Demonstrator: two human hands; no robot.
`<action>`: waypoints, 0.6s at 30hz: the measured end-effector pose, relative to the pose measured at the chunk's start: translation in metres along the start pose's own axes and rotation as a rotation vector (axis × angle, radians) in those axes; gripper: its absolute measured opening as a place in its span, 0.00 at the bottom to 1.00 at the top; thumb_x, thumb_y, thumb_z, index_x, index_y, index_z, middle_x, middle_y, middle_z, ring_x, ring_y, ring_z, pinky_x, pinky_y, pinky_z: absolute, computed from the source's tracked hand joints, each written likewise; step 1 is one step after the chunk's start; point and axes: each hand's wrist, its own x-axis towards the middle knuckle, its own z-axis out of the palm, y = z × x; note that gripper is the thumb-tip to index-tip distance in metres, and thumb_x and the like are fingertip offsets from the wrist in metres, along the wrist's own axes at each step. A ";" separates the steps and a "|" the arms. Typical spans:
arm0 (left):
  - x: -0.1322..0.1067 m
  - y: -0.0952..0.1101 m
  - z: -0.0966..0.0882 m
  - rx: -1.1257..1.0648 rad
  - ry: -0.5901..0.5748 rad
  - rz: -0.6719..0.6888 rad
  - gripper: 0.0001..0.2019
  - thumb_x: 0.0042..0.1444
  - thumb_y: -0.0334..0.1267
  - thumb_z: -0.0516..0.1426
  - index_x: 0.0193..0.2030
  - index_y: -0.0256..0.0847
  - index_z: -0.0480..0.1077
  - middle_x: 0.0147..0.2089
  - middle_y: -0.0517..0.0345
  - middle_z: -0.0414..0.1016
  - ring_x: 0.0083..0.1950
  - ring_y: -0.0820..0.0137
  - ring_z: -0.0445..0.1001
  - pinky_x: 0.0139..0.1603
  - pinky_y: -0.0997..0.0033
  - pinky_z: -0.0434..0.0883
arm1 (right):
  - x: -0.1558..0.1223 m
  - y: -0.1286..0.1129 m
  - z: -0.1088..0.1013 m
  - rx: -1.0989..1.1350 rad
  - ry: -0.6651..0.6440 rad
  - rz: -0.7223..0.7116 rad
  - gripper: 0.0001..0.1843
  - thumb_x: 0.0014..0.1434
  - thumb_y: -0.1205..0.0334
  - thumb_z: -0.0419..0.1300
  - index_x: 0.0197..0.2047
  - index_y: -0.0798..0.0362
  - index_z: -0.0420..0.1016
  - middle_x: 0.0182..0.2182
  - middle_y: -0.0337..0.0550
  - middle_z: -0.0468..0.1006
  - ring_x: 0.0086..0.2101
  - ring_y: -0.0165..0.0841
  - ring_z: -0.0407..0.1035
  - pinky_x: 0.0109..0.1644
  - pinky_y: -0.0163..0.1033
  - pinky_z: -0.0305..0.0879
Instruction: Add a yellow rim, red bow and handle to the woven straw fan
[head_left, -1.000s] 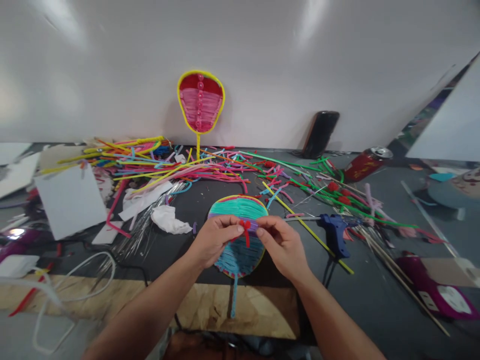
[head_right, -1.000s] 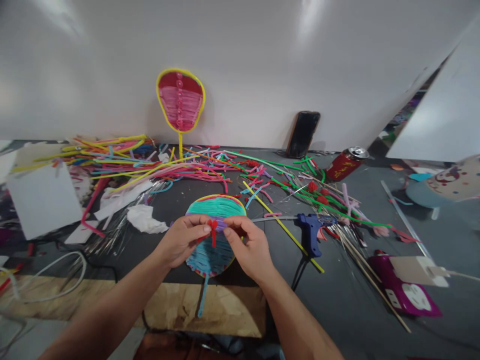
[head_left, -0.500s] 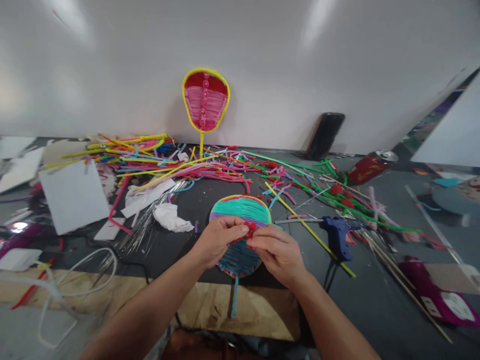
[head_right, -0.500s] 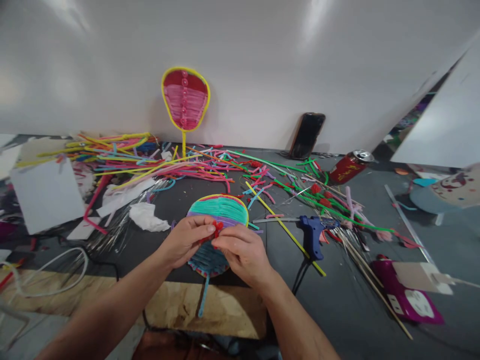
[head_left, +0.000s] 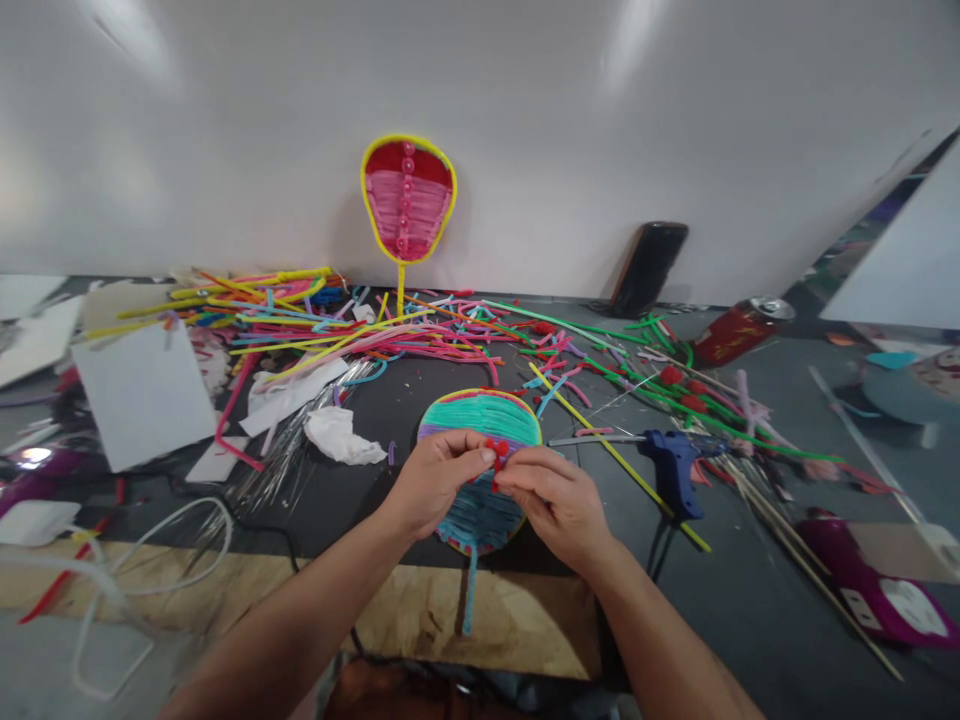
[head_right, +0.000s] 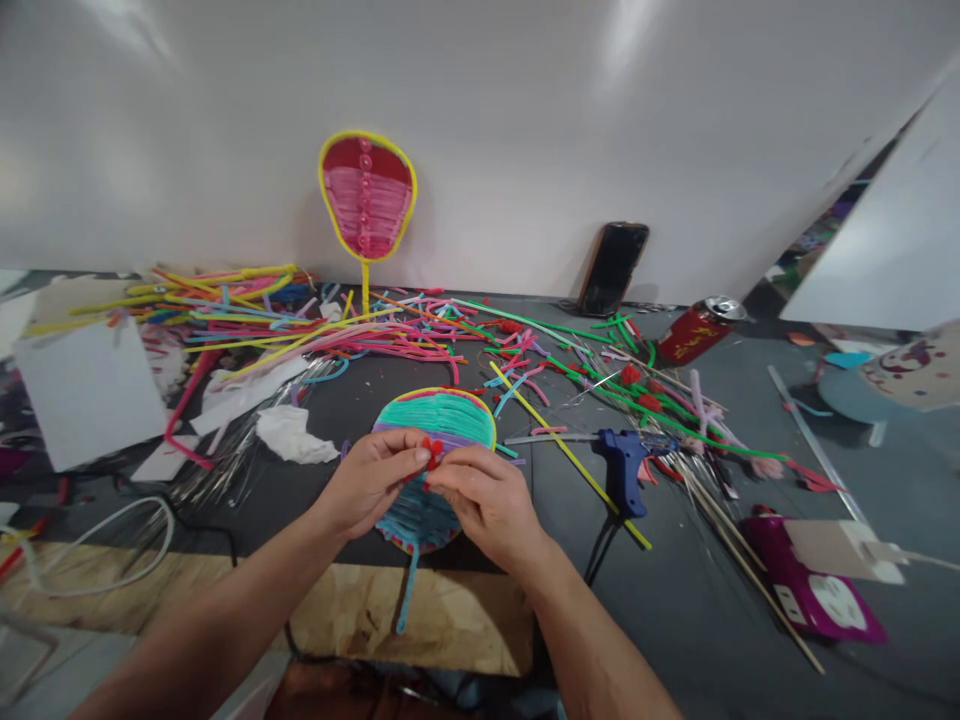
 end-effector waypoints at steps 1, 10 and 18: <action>0.000 0.000 0.000 0.000 0.000 0.012 0.09 0.46 0.38 0.66 0.26 0.34 0.73 0.25 0.62 0.70 0.29 0.76 0.63 0.34 0.75 0.61 | 0.000 0.000 0.000 0.002 -0.004 0.008 0.08 0.60 0.70 0.59 0.40 0.50 0.77 0.33 0.43 0.78 0.34 0.30 0.74 0.38 0.34 0.72; 0.001 0.003 0.003 -0.119 0.019 -0.038 0.13 0.43 0.38 0.68 0.22 0.34 0.70 0.22 0.63 0.66 0.25 0.78 0.61 0.30 0.77 0.60 | -0.002 0.002 -0.001 -0.052 0.063 0.022 0.13 0.59 0.73 0.60 0.43 0.46 0.76 0.35 0.42 0.78 0.35 0.30 0.74 0.39 0.34 0.72; -0.002 0.000 0.008 -0.108 0.008 -0.077 0.12 0.42 0.40 0.68 0.25 0.34 0.72 0.23 0.62 0.70 0.25 0.77 0.64 0.30 0.76 0.61 | -0.002 0.002 0.000 -0.052 0.034 -0.031 0.11 0.60 0.70 0.59 0.42 0.46 0.77 0.35 0.42 0.78 0.34 0.29 0.74 0.37 0.33 0.72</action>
